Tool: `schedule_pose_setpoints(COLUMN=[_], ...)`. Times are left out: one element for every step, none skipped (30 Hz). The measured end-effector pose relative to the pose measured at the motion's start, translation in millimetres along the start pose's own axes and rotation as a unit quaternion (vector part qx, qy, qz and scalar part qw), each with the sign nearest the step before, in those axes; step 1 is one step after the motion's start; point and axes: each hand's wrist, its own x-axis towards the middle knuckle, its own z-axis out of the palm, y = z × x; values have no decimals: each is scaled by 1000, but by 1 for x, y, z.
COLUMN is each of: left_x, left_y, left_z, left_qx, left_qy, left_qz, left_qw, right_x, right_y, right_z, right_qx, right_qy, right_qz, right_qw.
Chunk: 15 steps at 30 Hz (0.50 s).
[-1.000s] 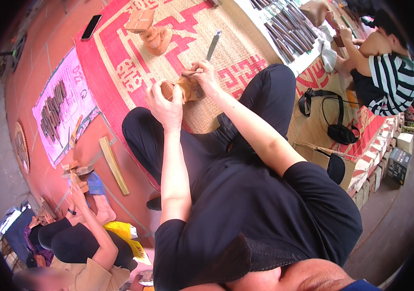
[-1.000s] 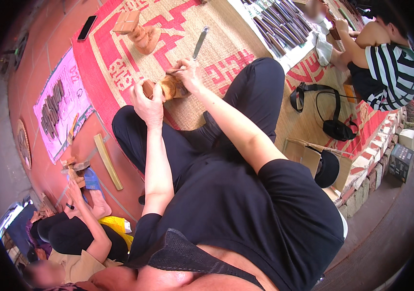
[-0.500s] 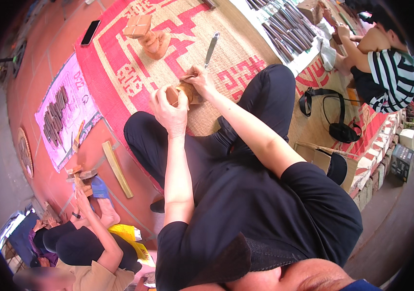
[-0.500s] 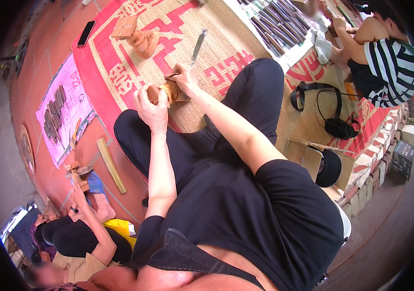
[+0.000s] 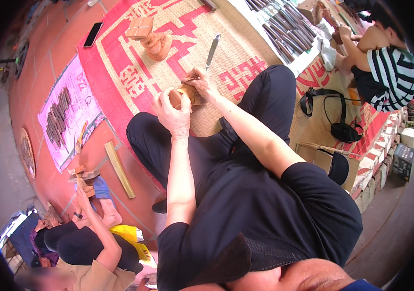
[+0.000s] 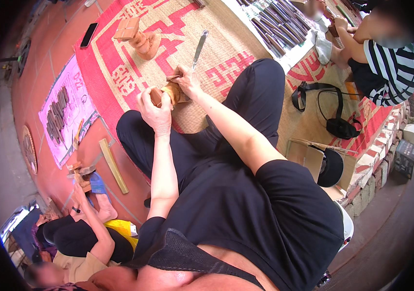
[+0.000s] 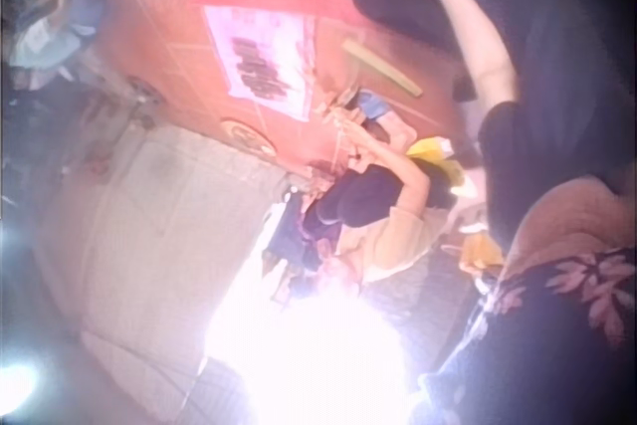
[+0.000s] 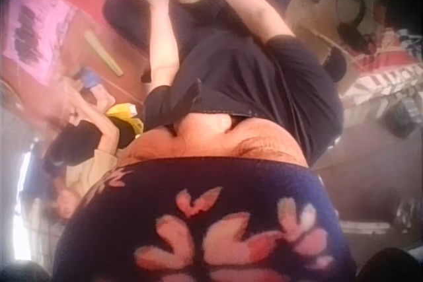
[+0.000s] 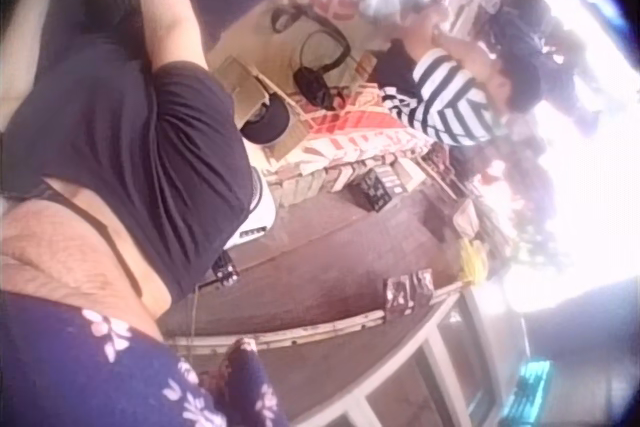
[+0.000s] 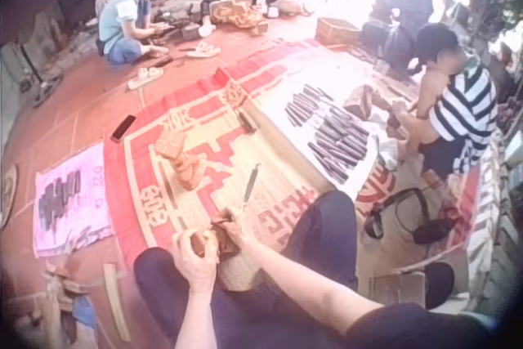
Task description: The person sits on a mat and carves a small piece of wood using a knife. They hold the wood in their left hand and carefully shape it with the knife in their right hand. The person rotates the wood to work on different sides.
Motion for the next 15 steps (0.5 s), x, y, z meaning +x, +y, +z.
schedule_pose_setpoints(left_x=[1, 3, 3, 2, 2, 2, 2, 0, -3, -3, -2, -2, -1, -2, -3], left_y=[-2, -2, -2, -2, -2, -3, -3, -5, -6, -10, -7, -3, 1, 7, 8], left_z=[0, 1, 2, 1, 1, 1, 1, 0, 0, -1, 0, 1, 1, -1, -1], left_qx=[-2, -7, -12, -8, -6, -4, -8, -8, -8, -13, -10, -6, -2, 10, 10], left_qy=[2, 4, 5, 0, -4, -8, -1, 3, 8, 5, 0, -5, -9, -10, -11], left_qz=[-1, -1, -2, 2, 6, 12, 12, 10, 5, 0, 1, 3, 5, 12, 11], left_qw=[1000, 1000, 1000, 1000, 1000, 1000, 1000, 1000, 1000, 1000, 1000, 1000, 1000, 1000, 1000], right_x=[-2, 1, 4, 6, 13, 21, 27, 25, 22, 14, 9, 8, 8, 5, 0], right_y=[-3, -2, -1, 0, 1, 9, 17, 16, 7, -3, -14, -2, -1, -2, -13], right_z=[3, 2, 3, 7, 7, -2, -9, -11, -13, -10, -8, -5, -5, -1, 2], right_qx=[16, -8, 35, 78, 119, 132, 203, 196, 188, 168, 148, 30, -1, -28, -55], right_qy=[-7, -2, 29, 60, 91, 133, 96, 60, 23, 12, 6, -13, -8, -6, -6], right_qz=[13, 4, 43, 83, 119, 150, 158, 153, 148, 116, 80, 72, 50, 29, 8], right_qw=[1000, 1000, 998, 992, 981, 971, 962, 967, 971, 979, 986, 997, 999, 999, 998])
